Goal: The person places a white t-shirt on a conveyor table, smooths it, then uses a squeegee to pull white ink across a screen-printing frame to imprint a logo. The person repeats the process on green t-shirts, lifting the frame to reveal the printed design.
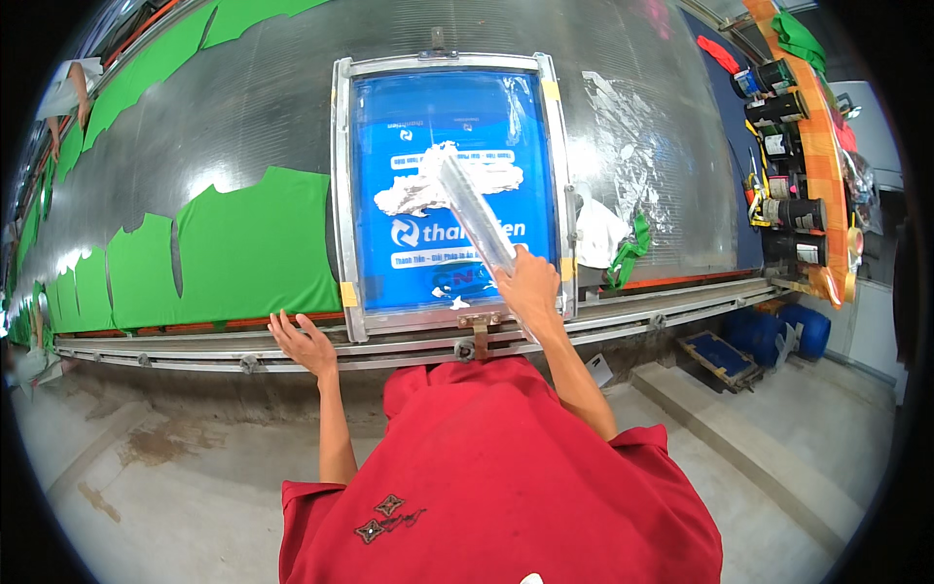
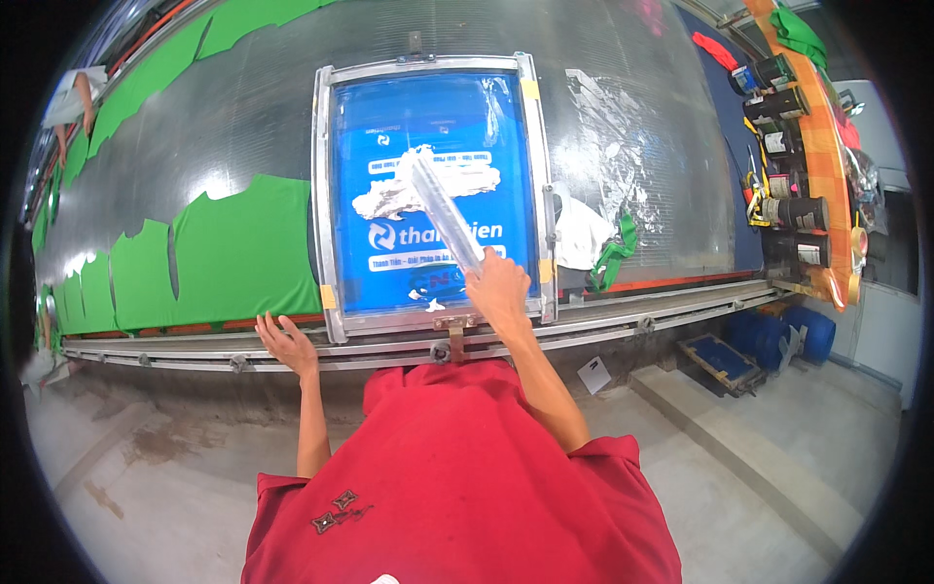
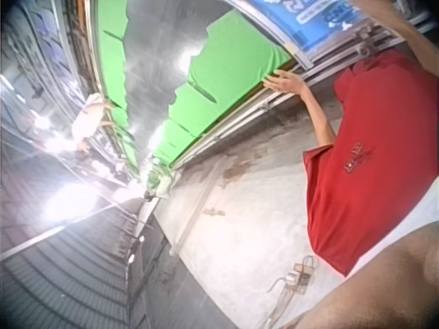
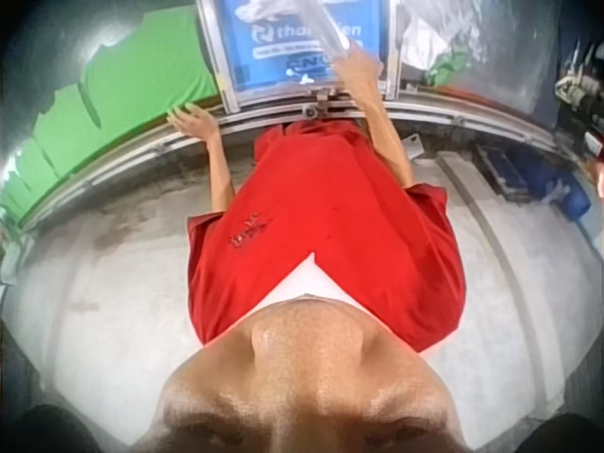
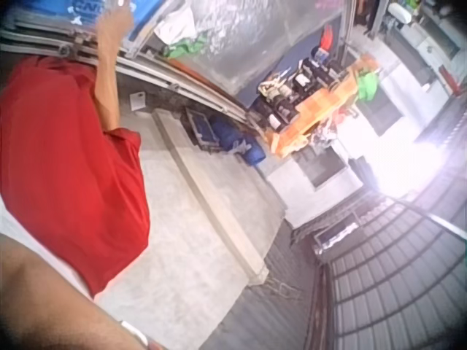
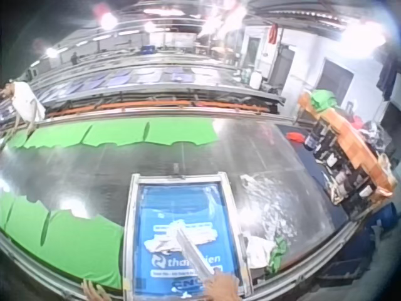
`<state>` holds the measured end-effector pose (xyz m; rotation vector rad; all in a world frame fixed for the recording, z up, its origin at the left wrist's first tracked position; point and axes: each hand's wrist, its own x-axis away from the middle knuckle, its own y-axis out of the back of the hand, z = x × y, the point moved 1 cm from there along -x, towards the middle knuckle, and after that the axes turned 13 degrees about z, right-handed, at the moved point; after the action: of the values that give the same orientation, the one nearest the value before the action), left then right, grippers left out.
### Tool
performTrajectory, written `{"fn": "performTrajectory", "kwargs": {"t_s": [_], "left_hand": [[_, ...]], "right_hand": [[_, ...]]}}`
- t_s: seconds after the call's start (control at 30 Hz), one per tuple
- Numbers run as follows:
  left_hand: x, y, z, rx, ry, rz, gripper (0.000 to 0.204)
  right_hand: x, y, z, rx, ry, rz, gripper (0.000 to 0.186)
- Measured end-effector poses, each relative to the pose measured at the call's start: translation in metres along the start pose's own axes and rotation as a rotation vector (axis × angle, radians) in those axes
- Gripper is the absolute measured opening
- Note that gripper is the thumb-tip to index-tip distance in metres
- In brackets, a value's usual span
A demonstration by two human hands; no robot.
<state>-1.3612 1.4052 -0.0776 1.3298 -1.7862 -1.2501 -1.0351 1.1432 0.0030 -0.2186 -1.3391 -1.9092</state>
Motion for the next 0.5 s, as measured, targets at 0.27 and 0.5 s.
{"fn": "performTrajectory", "kwargs": {"t_s": [0.27,0.5], "left_hand": [[0.000,0.002,-0.002,0.008,0.008,0.013,0.058],[-0.001,0.001,-0.002,0.003,0.005,0.031,0.058]], "right_hand": [[0.005,0.011,-0.059,-0.114,-0.174,-0.130,0.055],[0.000,0.019,-0.125,-0.314,0.022,-0.176,0.053]]}}
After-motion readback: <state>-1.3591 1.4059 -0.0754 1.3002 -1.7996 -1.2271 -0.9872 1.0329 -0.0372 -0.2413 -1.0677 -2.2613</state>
